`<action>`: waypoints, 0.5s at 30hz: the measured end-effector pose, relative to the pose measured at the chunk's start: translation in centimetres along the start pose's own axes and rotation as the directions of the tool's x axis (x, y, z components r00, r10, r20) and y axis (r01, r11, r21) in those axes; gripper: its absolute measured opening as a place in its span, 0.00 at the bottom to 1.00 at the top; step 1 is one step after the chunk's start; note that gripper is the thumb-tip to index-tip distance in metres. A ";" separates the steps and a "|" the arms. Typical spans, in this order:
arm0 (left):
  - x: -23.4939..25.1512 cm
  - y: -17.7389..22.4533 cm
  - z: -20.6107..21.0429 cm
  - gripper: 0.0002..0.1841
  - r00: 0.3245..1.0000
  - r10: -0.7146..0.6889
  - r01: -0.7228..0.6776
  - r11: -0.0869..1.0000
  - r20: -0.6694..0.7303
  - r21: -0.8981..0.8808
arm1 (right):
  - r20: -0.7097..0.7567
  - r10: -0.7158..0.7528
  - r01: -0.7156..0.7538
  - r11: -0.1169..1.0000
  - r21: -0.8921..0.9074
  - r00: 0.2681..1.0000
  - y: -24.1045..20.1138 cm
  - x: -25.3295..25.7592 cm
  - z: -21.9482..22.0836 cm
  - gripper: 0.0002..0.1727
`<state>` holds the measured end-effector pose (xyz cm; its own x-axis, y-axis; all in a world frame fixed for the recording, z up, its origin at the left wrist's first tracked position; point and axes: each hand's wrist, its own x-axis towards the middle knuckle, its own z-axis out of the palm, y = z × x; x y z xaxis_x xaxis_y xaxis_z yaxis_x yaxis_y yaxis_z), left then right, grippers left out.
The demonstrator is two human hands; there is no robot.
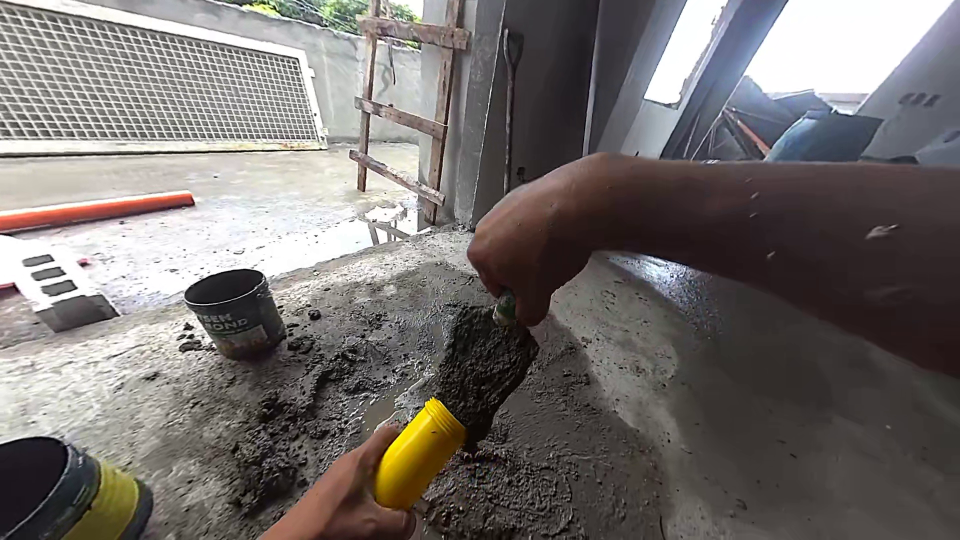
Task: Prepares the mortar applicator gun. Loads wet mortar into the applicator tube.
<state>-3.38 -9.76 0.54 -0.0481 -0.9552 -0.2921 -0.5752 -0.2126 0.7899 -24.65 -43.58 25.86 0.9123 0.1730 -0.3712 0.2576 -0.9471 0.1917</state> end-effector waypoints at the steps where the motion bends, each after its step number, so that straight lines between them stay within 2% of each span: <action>1: -0.1 -0.1 0.0 0.43 1.000 0.001 -0.001 1.000 -0.002 0.005 | 0.113 0.100 -0.101 0.995 0.007 0.989 -1.1 1.4 -1.3 0.17; 3: -0.3 -0.1 0.3 0.43 1.000 -0.010 0.010 1.000 -0.009 0.012 | 0.108 0.128 -0.132 0.991 0.033 0.986 -1.8 2.3 -0.8 0.19; 9: 0.1 -0.8 1.1 0.43 0.999 -0.028 0.029 0.999 -0.030 0.035 | -0.033 0.106 -0.104 0.992 0.071 0.994 -3.8 0.9 1.5 0.17; 12: 0.5 -1.2 1.5 0.43 0.997 -0.062 0.065 0.995 -0.045 0.080 | -0.201 0.081 -0.070 0.996 0.061 0.976 -4.9 -0.5 4.2 0.15; 13: 0.6 -1.3 1.7 0.43 0.996 -0.073 0.078 0.992 -0.049 0.096 | -0.214 0.116 -0.106 0.993 0.058 0.970 -5.9 -1.4 4.2 0.14; 14: 0.7 -1.3 1.8 0.43 0.995 -0.089 0.094 0.990 -0.048 0.110 | -0.138 0.210 -0.203 0.977 0.066 0.968 -7.7 -2.3 3.1 0.13; 15: 0.6 -1.1 1.9 0.42 0.993 -0.109 0.114 0.986 -0.044 0.123 | 0.035 0.371 -0.373 0.922 0.101 0.928 -10.0 -2.9 1.3 0.12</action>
<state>-4.27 -9.73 -1.54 0.0509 -0.9344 -0.3526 -0.6729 -0.2930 0.6793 -30.31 -34.93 23.86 0.9310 -0.2006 -0.3050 -0.1348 -0.9653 0.2235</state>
